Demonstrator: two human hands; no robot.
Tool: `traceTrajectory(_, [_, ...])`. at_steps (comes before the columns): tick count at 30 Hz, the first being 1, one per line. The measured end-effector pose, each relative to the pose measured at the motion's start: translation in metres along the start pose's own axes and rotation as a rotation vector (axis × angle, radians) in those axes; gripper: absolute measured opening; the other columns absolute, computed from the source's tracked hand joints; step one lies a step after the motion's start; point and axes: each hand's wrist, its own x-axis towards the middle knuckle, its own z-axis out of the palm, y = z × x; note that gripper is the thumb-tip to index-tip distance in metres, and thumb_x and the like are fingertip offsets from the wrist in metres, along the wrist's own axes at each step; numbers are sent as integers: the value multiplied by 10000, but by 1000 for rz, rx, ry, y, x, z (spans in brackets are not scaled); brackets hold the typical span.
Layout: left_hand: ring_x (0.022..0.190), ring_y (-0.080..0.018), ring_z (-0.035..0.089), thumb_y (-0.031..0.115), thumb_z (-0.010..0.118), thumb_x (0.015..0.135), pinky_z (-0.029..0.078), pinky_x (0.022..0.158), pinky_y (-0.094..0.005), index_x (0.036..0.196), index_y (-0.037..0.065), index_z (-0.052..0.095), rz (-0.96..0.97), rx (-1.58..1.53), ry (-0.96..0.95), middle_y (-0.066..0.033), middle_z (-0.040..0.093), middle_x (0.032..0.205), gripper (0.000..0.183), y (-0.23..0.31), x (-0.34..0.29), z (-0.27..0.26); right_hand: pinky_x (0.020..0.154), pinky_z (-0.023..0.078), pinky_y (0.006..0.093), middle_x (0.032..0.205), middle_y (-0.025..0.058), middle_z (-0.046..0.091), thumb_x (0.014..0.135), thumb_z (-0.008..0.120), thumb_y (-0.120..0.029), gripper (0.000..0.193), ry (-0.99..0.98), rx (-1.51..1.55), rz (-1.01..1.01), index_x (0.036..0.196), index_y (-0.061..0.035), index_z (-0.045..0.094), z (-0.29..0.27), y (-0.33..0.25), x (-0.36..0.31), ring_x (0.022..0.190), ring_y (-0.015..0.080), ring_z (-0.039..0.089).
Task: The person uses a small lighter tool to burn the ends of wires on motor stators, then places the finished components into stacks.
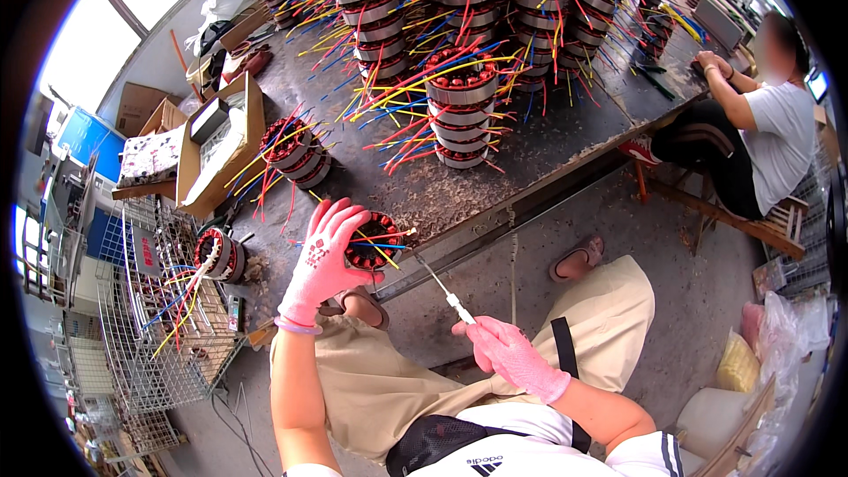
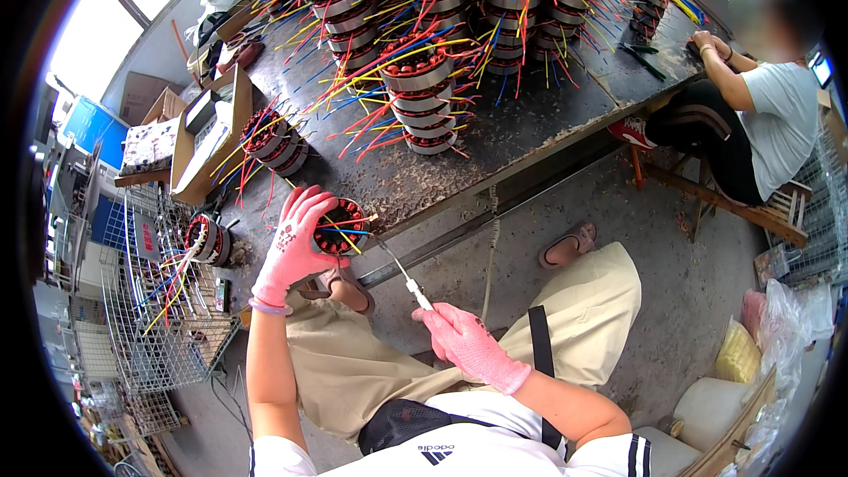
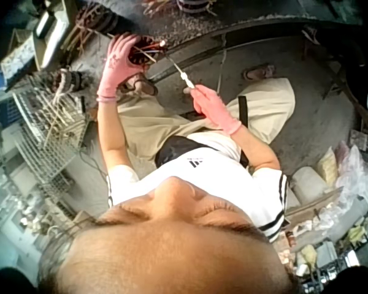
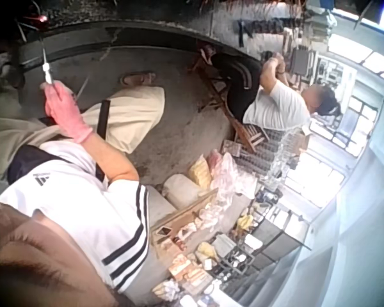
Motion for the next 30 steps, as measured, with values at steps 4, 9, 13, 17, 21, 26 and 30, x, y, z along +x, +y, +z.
traceTrajectory(4, [1384,-341,386,298,901,494,226,1204,-504,1313,85,533,8,0,1,-117,525,1374,923,0,0,0,483,316,224,621,-36,442,1043,460,-234,309,1,1,-17,1158,-3,630,-1,2,-1,525,44,399])
traceTrajectory(9, [1388,-343,380,292,898,499,226,1203,-504,1318,84,531,3,-3,-5,-117,523,1377,921,1,0,-1,481,313,225,622,-35,442,1044,455,-231,307,1,32,5,1159,-6,631,1,0,-2,525,46,399])
traceTrajectory(13, [1388,-344,379,305,897,502,227,1202,-505,1318,83,532,6,-4,-3,-120,523,1377,921,0,0,0,480,309,226,611,-37,440,1045,456,-232,304,13,9,3,1158,-12,633,2,-5,-3,522,45,395])
traceTrajectory(17, [1388,-346,380,327,895,509,230,1200,-506,1318,80,533,4,13,-3,-130,523,1374,919,0,0,-1,482,310,223,601,-34,449,1044,456,-232,302,12,-4,16,1156,-15,634,1,-2,-2,520,44,394])
traceTrajectory(21, [1385,-350,384,337,894,511,233,1196,-507,1319,75,533,7,14,-3,-138,523,1372,923,1,0,-1,483,312,223,596,-27,458,1041,456,-248,312,9,-5,13,1161,-23,634,1,-1,-2,520,45,394])
traceTrajectory(26, [1379,-350,391,334,894,508,235,1195,-508,1317,72,535,8,23,0,-138,524,1370,923,1,0,0,486,316,227,594,-25,458,1038,455,-260,319,10,-24,23,1164,-29,635,0,-2,-2,520,49,394])
traceTrajectory(30, [1372,-351,399,337,894,508,243,1191,-512,1313,73,537,16,24,16,-137,529,1362,920,1,0,1,486,317,229,592,-23,459,1039,454,-260,318,9,-30,30,1167,-33,636,0,-3,-3,519,51,391])
